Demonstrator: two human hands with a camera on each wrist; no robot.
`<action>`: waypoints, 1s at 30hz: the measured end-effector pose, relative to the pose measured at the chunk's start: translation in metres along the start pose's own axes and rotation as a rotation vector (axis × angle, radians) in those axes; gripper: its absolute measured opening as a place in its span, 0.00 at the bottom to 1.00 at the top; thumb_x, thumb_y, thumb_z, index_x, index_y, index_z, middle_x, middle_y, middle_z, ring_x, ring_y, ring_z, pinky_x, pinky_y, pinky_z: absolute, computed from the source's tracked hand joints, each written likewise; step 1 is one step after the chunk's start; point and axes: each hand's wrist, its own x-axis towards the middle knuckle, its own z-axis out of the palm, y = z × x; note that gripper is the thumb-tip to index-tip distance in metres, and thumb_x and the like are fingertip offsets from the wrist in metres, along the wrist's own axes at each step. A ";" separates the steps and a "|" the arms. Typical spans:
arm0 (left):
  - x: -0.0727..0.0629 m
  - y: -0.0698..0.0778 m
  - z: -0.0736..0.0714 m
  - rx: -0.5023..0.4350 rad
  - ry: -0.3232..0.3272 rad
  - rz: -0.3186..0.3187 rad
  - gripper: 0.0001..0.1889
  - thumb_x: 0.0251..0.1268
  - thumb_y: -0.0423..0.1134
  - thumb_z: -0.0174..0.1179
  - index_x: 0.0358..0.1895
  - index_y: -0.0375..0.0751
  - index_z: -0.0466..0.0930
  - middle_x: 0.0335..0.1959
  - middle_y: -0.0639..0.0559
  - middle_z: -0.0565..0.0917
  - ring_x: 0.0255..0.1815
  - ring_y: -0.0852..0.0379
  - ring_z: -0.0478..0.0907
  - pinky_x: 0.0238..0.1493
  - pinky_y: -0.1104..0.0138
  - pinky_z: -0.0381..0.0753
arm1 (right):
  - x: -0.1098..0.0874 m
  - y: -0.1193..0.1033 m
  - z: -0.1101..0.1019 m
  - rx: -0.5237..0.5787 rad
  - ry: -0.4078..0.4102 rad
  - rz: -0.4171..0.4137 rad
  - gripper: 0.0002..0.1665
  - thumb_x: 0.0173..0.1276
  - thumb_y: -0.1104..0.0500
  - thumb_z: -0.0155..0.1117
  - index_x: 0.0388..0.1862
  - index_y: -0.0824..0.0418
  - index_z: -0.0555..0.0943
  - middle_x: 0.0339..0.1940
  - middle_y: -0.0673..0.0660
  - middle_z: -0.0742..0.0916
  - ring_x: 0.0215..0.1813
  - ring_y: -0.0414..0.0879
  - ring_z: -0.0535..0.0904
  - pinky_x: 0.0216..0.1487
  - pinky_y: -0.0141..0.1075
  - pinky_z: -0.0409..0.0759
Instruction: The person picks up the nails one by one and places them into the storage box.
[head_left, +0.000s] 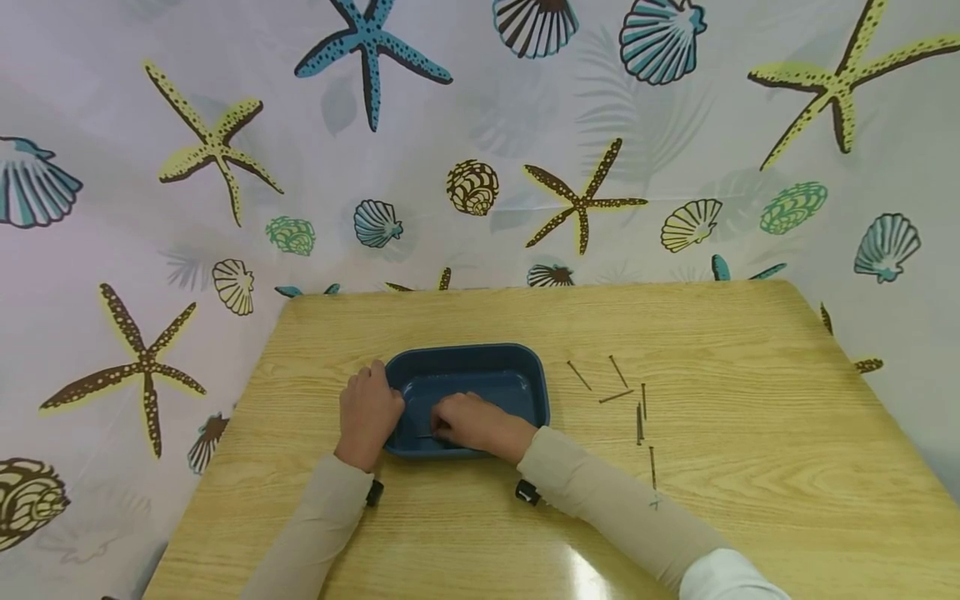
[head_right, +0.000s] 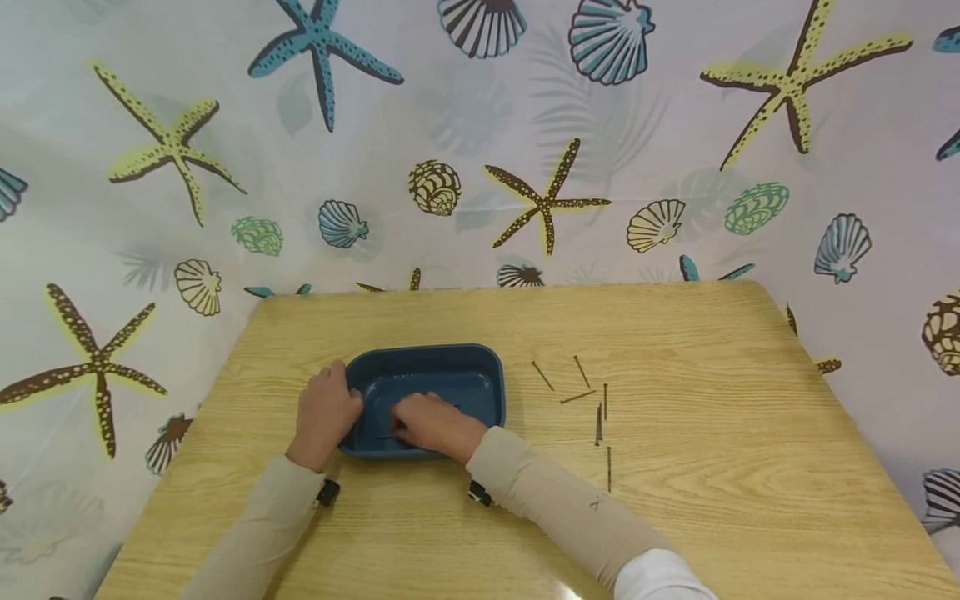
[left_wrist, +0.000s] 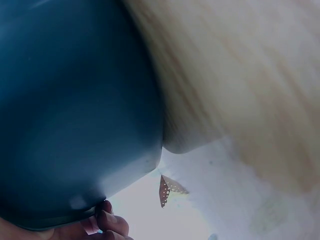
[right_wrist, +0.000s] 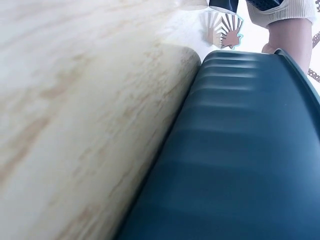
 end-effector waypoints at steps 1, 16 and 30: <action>0.000 0.000 0.000 0.001 0.002 0.000 0.09 0.56 0.34 0.51 0.39 0.34 0.71 0.29 0.41 0.73 0.29 0.41 0.71 0.30 0.50 0.70 | 0.000 0.000 0.000 0.001 -0.003 0.001 0.04 0.65 0.56 0.61 0.35 0.51 0.83 0.33 0.42 0.83 0.35 0.35 0.77 0.42 0.35 0.72; 0.001 0.004 -0.003 0.017 0.013 -0.011 0.10 0.56 0.34 0.49 0.40 0.33 0.72 0.33 0.39 0.74 0.35 0.39 0.72 0.36 0.48 0.69 | 0.000 0.001 -0.004 -0.043 0.127 -0.028 0.06 0.66 0.55 0.59 0.34 0.51 0.83 0.31 0.44 0.82 0.32 0.35 0.76 0.36 0.33 0.72; -0.003 0.005 -0.002 0.051 0.028 -0.007 0.10 0.57 0.33 0.49 0.41 0.34 0.72 0.35 0.38 0.74 0.37 0.40 0.71 0.38 0.49 0.68 | -0.032 0.011 -0.025 -0.041 0.310 0.031 0.06 0.67 0.53 0.57 0.38 0.50 0.81 0.34 0.44 0.81 0.34 0.36 0.75 0.38 0.36 0.71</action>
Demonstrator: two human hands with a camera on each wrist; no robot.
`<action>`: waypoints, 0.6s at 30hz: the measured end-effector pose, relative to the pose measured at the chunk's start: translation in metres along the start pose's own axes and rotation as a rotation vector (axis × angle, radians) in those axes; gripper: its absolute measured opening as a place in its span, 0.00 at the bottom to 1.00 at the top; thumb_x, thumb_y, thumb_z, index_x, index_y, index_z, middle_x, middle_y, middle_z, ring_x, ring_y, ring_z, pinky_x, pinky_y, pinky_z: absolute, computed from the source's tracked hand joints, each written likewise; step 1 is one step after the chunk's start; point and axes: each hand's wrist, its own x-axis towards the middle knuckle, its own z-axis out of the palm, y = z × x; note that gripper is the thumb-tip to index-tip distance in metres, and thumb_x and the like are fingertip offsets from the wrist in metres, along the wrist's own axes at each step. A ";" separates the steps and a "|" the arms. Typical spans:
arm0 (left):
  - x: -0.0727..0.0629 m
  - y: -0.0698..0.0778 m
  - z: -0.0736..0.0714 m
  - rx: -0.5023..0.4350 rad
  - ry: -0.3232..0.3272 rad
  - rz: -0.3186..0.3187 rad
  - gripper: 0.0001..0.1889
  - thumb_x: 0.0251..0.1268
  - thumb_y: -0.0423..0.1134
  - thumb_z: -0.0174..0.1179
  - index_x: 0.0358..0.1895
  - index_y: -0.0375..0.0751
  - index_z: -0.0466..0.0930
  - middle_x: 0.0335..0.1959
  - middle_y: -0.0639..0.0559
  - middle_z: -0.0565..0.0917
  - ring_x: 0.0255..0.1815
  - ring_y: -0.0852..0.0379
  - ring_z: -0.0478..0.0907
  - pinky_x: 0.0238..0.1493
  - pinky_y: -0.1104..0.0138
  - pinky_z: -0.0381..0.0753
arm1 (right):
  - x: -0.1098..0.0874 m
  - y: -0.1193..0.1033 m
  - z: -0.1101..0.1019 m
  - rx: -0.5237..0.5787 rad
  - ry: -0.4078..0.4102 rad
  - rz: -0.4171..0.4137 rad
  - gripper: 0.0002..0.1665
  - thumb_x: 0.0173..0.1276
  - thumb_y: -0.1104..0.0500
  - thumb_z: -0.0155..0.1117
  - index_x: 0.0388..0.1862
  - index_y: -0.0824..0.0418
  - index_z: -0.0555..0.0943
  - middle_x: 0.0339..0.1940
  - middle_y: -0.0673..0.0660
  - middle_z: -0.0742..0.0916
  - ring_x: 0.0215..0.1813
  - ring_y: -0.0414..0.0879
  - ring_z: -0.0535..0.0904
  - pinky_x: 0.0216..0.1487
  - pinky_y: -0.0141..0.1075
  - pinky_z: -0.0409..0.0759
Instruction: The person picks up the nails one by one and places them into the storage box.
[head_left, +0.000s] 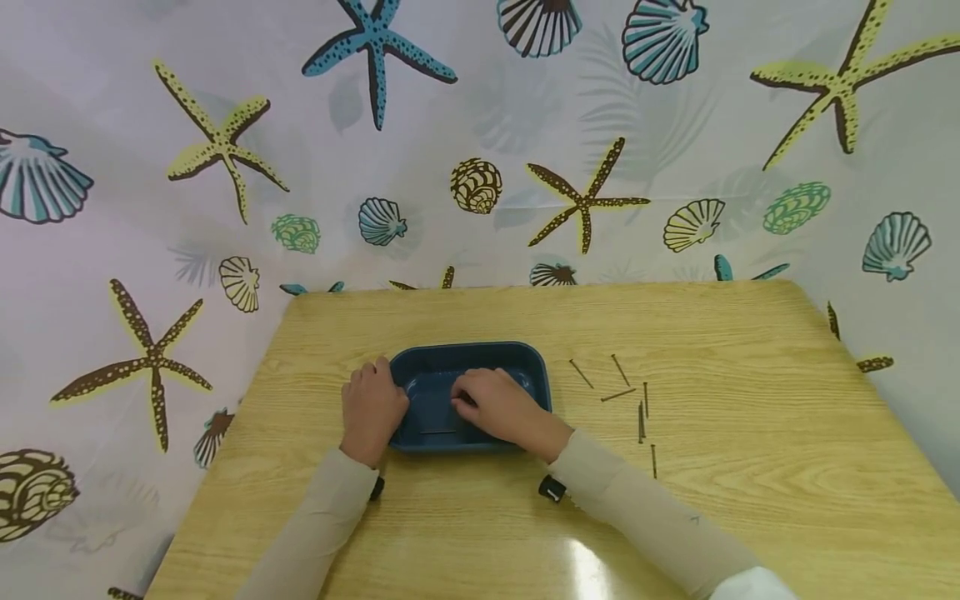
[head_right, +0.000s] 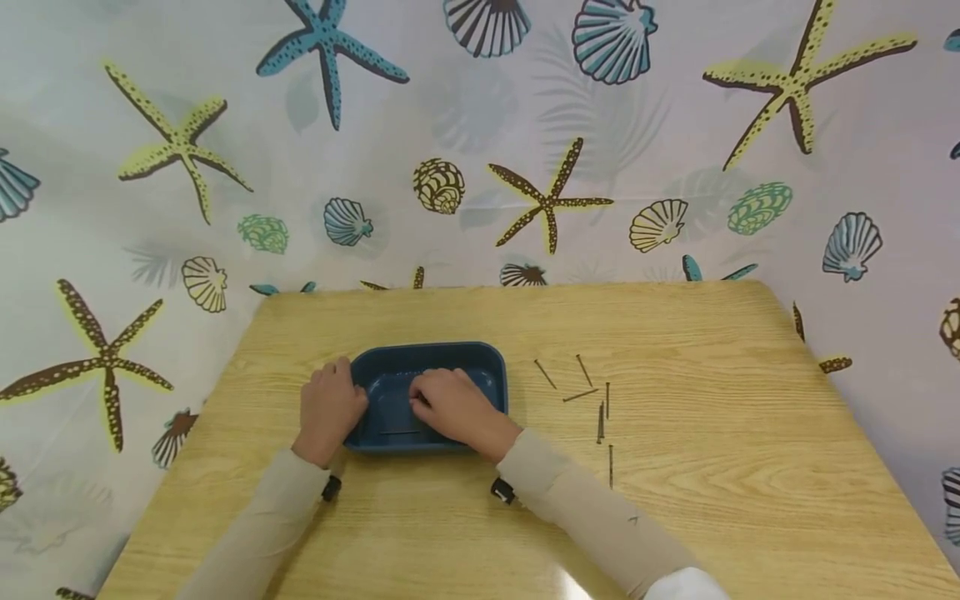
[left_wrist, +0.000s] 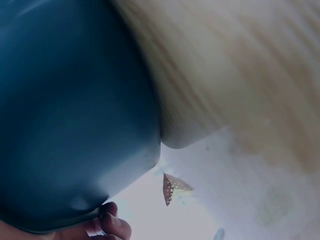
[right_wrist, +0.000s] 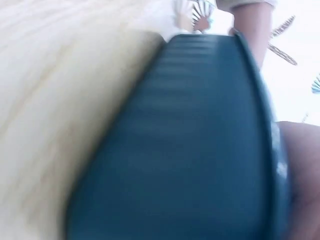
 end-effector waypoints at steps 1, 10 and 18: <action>0.000 0.000 0.000 0.002 0.000 0.002 0.10 0.57 0.33 0.49 0.41 0.33 0.72 0.35 0.38 0.74 0.36 0.40 0.71 0.38 0.49 0.69 | -0.004 0.003 -0.007 0.008 0.016 0.003 0.06 0.67 0.54 0.58 0.38 0.51 0.81 0.34 0.44 0.81 0.34 0.36 0.75 0.39 0.36 0.71; 0.001 -0.001 0.001 0.005 -0.003 0.018 0.08 0.58 0.32 0.48 0.39 0.33 0.72 0.33 0.38 0.74 0.34 0.40 0.71 0.36 0.49 0.69 | -0.047 0.043 -0.060 0.093 0.066 0.144 0.08 0.66 0.58 0.59 0.39 0.58 0.82 0.33 0.46 0.80 0.35 0.38 0.76 0.37 0.34 0.75; 0.003 0.000 -0.002 0.007 0.010 0.038 0.08 0.58 0.31 0.48 0.39 0.32 0.72 0.32 0.38 0.74 0.32 0.40 0.72 0.34 0.49 0.70 | -0.089 0.092 -0.082 0.097 0.045 0.328 0.09 0.68 0.58 0.58 0.41 0.60 0.81 0.37 0.51 0.81 0.40 0.44 0.77 0.42 0.41 0.75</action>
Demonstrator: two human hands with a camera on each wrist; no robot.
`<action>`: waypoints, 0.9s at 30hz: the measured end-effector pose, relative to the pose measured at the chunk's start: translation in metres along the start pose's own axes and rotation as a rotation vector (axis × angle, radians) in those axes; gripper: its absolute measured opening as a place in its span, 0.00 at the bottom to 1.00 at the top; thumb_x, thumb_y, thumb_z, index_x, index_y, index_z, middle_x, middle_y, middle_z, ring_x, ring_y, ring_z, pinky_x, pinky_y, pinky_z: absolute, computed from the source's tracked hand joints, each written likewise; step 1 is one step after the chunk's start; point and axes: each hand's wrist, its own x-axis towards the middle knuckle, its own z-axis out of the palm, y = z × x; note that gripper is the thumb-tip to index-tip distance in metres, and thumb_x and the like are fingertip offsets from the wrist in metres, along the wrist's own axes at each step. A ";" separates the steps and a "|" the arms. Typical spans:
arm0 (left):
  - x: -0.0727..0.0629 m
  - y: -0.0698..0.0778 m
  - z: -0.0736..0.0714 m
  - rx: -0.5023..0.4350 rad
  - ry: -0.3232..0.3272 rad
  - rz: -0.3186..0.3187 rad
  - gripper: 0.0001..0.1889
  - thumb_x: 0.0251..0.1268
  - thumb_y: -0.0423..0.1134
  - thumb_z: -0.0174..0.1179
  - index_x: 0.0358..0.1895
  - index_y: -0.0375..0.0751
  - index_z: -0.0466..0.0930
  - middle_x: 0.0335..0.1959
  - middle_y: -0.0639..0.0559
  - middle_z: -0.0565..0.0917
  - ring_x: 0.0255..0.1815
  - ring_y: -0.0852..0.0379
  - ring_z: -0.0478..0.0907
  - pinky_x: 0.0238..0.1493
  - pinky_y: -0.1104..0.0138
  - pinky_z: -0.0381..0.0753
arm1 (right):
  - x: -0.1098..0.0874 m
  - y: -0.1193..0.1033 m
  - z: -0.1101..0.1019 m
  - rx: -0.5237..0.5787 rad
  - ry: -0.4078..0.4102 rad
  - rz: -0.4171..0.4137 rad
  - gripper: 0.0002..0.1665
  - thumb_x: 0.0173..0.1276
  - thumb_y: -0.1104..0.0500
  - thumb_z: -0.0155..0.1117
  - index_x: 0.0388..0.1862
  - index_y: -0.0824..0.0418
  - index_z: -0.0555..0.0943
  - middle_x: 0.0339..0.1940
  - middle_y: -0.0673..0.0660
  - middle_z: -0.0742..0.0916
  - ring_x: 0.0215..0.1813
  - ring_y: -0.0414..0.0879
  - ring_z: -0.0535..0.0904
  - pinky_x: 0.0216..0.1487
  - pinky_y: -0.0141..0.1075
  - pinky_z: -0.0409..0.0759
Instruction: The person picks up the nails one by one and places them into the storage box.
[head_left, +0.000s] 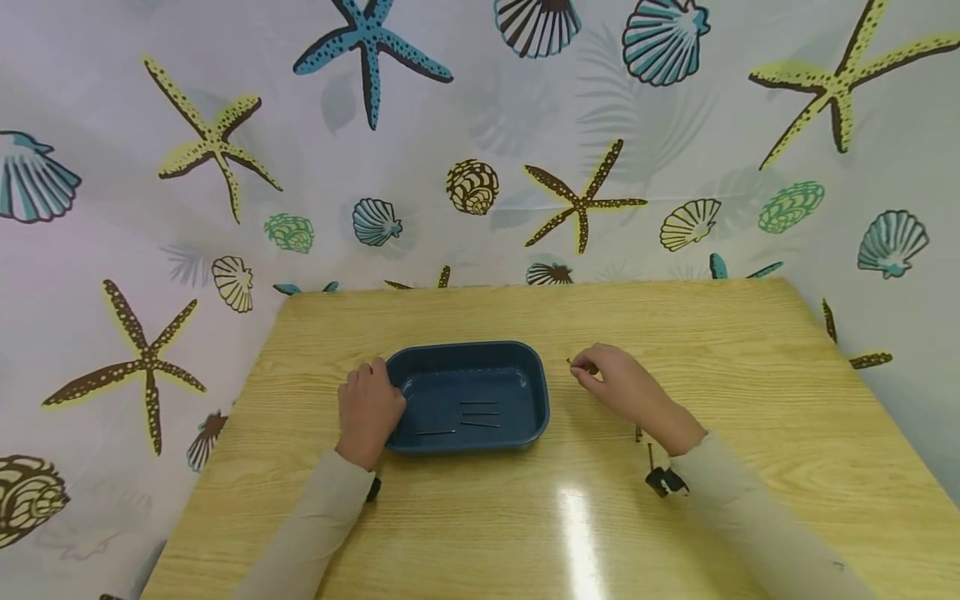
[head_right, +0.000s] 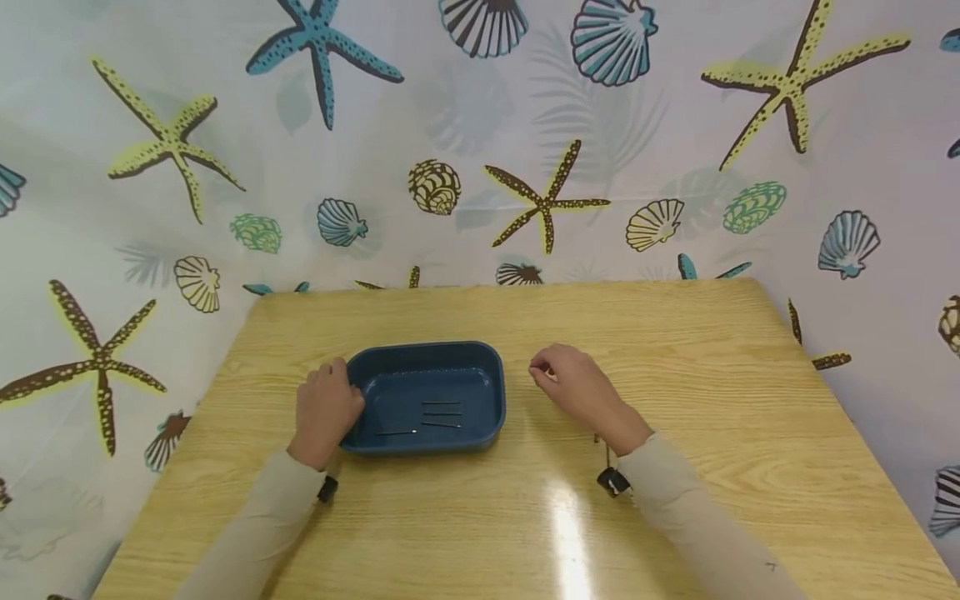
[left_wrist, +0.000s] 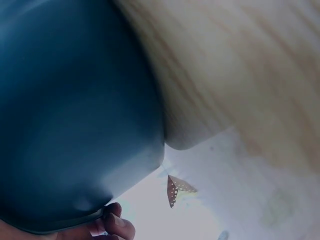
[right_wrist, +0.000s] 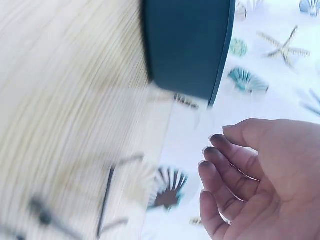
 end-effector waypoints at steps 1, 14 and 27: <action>0.000 0.000 0.000 0.000 0.001 0.000 0.08 0.58 0.31 0.48 0.39 0.32 0.72 0.32 0.38 0.74 0.32 0.40 0.71 0.34 0.49 0.70 | -0.002 0.006 -0.003 0.002 -0.004 0.014 0.09 0.68 0.58 0.57 0.41 0.61 0.81 0.38 0.52 0.81 0.41 0.46 0.78 0.42 0.43 0.75; 0.004 0.003 0.004 -0.009 0.013 -0.010 0.08 0.57 0.31 0.48 0.39 0.32 0.72 0.32 0.38 0.74 0.30 0.40 0.71 0.33 0.50 0.69 | -0.019 0.062 -0.018 -0.028 -0.095 0.083 0.12 0.67 0.63 0.57 0.46 0.67 0.80 0.40 0.58 0.82 0.43 0.52 0.77 0.43 0.47 0.75; 0.003 0.002 0.004 -0.025 0.022 -0.001 0.07 0.56 0.30 0.48 0.36 0.33 0.72 0.29 0.39 0.73 0.27 0.42 0.69 0.30 0.51 0.69 | -0.021 0.074 -0.006 -0.060 -0.154 0.050 0.10 0.63 0.64 0.61 0.43 0.64 0.81 0.37 0.55 0.83 0.40 0.50 0.79 0.40 0.45 0.76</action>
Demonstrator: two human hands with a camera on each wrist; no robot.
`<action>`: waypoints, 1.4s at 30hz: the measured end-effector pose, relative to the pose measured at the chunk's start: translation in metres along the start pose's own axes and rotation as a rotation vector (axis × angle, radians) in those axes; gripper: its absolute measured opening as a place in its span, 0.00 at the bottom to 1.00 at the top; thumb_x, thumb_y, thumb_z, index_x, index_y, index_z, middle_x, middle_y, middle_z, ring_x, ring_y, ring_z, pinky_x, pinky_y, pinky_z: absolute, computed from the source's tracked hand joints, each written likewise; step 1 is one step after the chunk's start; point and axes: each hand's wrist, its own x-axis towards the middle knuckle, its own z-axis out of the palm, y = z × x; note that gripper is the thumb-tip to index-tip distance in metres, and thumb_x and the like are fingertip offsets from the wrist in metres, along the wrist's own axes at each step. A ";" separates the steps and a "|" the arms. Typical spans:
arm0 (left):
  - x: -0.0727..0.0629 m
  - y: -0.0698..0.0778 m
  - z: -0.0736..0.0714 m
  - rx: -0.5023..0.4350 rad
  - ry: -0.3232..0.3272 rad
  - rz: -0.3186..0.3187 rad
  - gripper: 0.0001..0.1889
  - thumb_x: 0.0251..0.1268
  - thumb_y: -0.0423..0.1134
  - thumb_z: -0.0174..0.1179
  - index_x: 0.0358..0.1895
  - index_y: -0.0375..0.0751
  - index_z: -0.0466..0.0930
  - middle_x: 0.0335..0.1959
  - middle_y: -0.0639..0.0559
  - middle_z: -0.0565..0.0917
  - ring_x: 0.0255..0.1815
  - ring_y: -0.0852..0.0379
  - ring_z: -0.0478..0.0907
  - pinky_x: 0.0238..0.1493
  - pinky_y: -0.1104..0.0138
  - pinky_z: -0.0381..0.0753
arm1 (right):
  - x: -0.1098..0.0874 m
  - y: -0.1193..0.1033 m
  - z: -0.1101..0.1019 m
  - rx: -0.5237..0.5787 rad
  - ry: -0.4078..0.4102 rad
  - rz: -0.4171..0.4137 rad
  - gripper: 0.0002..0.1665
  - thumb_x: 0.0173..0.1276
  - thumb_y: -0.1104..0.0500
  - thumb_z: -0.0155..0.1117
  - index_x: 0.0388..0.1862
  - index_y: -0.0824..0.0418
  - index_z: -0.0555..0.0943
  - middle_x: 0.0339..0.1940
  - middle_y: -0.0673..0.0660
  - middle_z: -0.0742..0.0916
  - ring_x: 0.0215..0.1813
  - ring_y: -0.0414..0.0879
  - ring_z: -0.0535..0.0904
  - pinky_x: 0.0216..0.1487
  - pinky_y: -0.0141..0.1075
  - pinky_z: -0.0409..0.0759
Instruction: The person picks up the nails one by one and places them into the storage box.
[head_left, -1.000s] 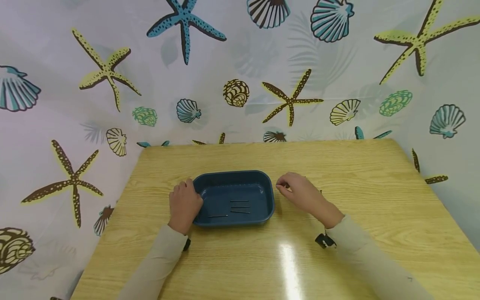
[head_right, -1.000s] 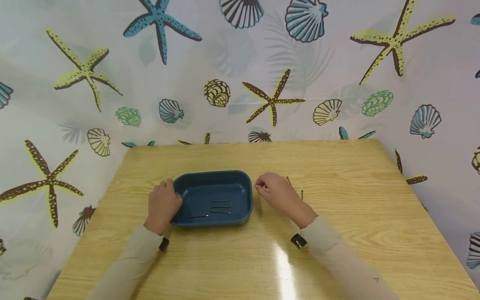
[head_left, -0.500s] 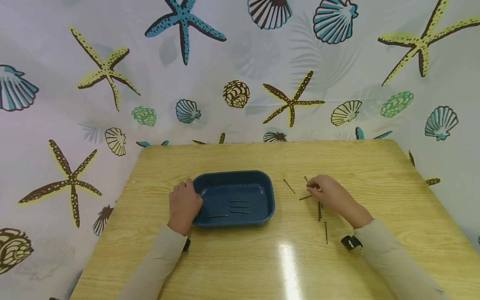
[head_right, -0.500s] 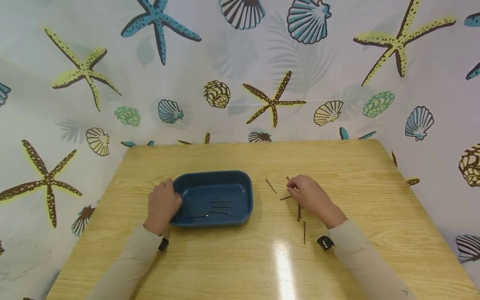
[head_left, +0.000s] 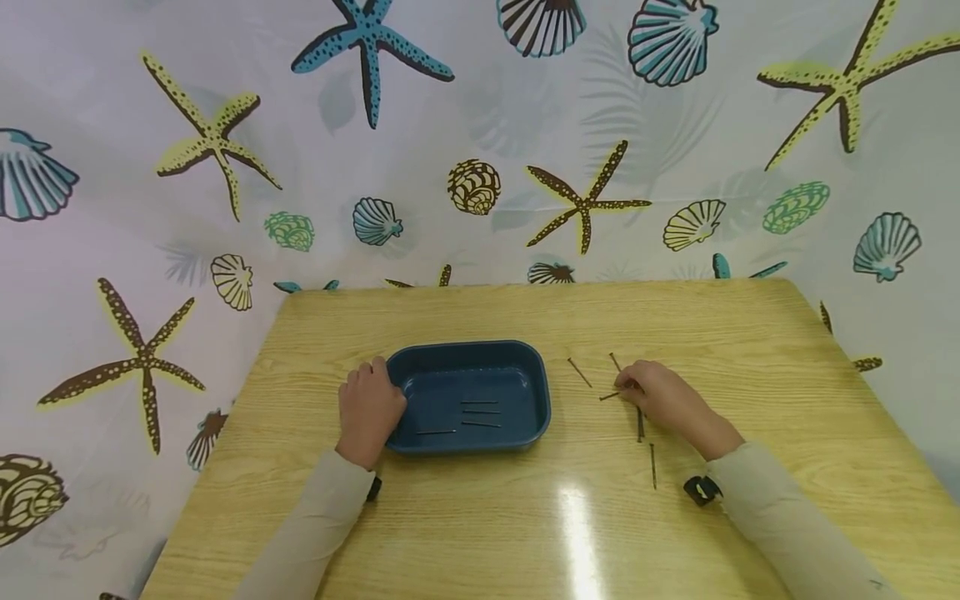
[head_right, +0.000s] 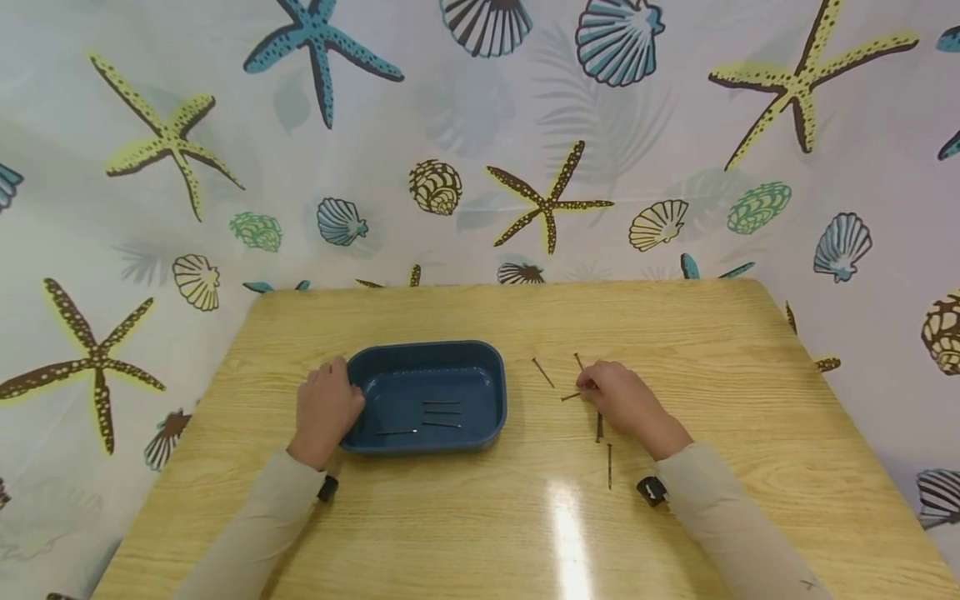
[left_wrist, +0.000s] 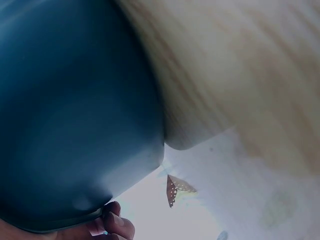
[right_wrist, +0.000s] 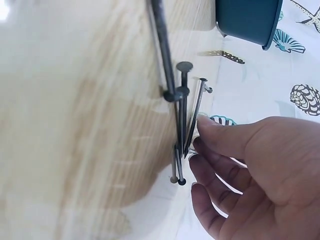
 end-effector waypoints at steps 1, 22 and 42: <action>0.000 0.000 0.000 0.001 0.003 0.003 0.06 0.56 0.30 0.48 0.36 0.33 0.72 0.29 0.39 0.73 0.27 0.42 0.70 0.30 0.51 0.69 | 0.000 0.000 0.001 -0.002 0.002 -0.003 0.09 0.63 0.64 0.62 0.42 0.63 0.82 0.37 0.54 0.83 0.40 0.49 0.79 0.40 0.44 0.76; -0.001 -0.005 0.003 -0.007 -0.019 -0.009 0.08 0.57 0.32 0.48 0.39 0.33 0.72 0.31 0.39 0.73 0.29 0.42 0.69 0.31 0.51 0.68 | 0.000 0.005 0.010 -0.008 0.025 -0.066 0.04 0.62 0.59 0.64 0.32 0.59 0.81 0.29 0.48 0.80 0.32 0.41 0.75 0.36 0.40 0.73; -0.002 -0.002 -0.001 -0.007 0.003 -0.003 0.05 0.55 0.31 0.49 0.34 0.34 0.71 0.28 0.40 0.72 0.26 0.43 0.68 0.29 0.51 0.68 | 0.003 0.000 0.011 -0.086 0.049 -0.038 0.03 0.63 0.58 0.63 0.30 0.54 0.80 0.28 0.47 0.81 0.32 0.43 0.74 0.38 0.44 0.71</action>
